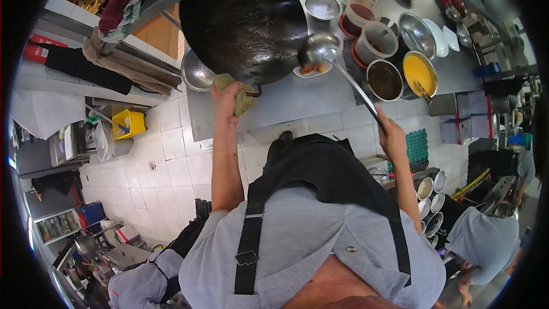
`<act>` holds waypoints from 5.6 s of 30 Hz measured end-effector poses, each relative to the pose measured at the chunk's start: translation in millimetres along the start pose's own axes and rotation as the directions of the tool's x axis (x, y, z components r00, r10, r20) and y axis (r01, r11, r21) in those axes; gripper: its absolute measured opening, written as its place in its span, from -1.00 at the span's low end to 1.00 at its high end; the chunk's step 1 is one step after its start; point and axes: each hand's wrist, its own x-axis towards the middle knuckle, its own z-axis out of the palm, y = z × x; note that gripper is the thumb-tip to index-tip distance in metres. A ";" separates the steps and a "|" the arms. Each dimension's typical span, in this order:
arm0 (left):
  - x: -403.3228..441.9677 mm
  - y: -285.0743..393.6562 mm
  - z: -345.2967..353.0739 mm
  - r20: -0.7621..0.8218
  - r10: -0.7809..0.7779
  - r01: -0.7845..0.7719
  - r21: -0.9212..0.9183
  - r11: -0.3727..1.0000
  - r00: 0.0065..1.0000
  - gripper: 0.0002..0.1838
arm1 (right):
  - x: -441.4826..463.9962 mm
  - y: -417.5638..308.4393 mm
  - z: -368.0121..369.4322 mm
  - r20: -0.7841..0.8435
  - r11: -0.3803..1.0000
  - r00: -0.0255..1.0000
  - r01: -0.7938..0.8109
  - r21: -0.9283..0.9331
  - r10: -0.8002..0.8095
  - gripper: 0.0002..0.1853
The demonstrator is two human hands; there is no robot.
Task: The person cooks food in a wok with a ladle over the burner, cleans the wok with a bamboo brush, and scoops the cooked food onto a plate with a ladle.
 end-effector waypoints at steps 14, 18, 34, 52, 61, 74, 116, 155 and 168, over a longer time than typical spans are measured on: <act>-50.5 10.6 6.8 -0.051 0.049 -0.046 0.043 0.998 0.998 -0.72 | -48.6 48.1 9.5 -0.078 0.997 0.995 0.060 -0.047 -0.063 -0.24; -84.1 38.0 -16.9 0.081 -0.106 0.103 0.041 0.994 0.991 -0.75 | -93.6 7.5 3.9 -0.159 0.988 0.986 0.063 0.142 -0.040 -0.23; -193.8 21.2 -53.4 0.691 -0.660 0.386 0.546 0.743 0.294 -0.33 | -350.0 -257.1 35.8 -0.280 0.481 0.601 -0.201 0.853 0.748 -0.43; -611.8 -115.7 -20.7 0.256 -0.775 -0.144 0.903 0.406 -0.578 -0.66 | -709.9 -493.6 99.1 0.021 0.133 -0.332 0.433 0.891 0.943 -0.65; -852.3 -159.6 -49.5 -0.229 -0.695 -0.452 0.879 0.154 -0.681 -0.75 | -814.4 -550.1 116.0 0.113 0.373 -0.685 0.519 0.769 0.720 -0.66; -1131.3 -299.8 -130.0 -0.500 -0.496 -0.567 0.824 -0.018 -0.710 -0.69 | -928.4 -472.5 40.2 0.151 0.392 -0.846 0.386 0.835 0.512 -0.64; -1051.4 -241.8 -21.3 -0.466 -0.294 -0.537 0.571 0.621 -0.835 -0.74 | -1094.9 -346.1 21.7 0.053 0.425 -0.446 0.878 0.219 0.894 -0.88; -1275.8 -151.6 151.1 -0.524 -0.454 -0.080 -0.587 0.805 -0.720 -0.69 | -1191.5 -405.4 30.4 0.322 -0.723 -0.743 -0.302 0.621 0.587 -0.41; -1247.9 -191.8 118.9 -0.440 -0.011 0.374 -0.775 0.509 -0.898 -0.77 | -1184.4 -371.6 105.9 0.193 -0.667 -0.816 -0.281 0.690 0.544 -0.23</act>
